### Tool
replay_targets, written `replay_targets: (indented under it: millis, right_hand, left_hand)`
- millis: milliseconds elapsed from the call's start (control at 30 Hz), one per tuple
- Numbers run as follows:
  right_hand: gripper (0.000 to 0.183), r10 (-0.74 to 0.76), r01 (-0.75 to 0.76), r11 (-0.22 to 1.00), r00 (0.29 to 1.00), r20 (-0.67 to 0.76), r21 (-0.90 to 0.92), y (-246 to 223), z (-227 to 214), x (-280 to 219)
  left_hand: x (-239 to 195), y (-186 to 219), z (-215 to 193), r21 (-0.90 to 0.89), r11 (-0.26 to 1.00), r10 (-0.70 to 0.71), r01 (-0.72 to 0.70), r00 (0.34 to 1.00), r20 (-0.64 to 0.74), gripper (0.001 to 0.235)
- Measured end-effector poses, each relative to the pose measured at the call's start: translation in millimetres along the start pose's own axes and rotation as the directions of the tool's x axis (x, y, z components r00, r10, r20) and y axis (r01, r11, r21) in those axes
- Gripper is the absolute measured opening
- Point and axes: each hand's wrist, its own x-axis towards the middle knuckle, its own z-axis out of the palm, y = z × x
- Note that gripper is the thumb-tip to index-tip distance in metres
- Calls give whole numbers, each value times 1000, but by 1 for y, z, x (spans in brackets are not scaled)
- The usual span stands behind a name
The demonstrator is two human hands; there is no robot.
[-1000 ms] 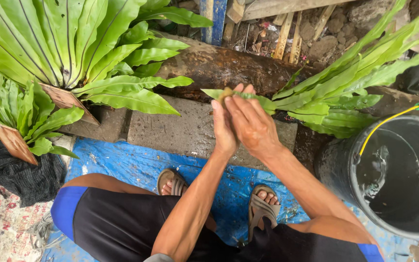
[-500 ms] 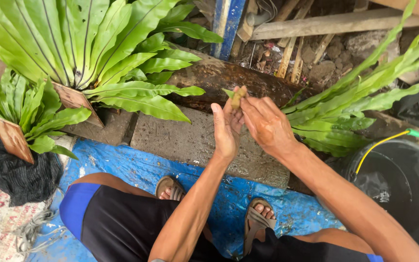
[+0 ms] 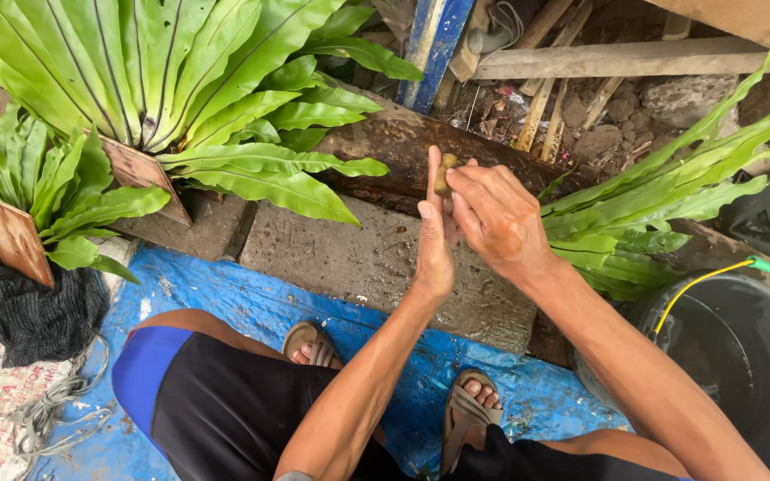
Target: The person sits on a blue tarp and cleans the leaves of a large green plant attached to a log. They repeatedly dip their hands into a black bucket of water and wipe the leaves, then rinse their hands in the bucket.
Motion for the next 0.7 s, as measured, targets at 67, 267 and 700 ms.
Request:
replay_targets:
  millis: [67,267,700]
  right_hand:
    - [29,39,-36,997,999,-35,73,-1,3,6]
    - [26,325,-313,899,945,10,308,3,-17,28]
    - [19,523,-513,849,850,-65,125,-39,-61,-144]
  left_hand:
    - [1,4,2,29,1000,5,-5,1000,2,102]
    - [-4,10,10,141,983,119,-122,992,28,104]
    - [35,23,-71,-317,941,-173,115,971,-163,70]
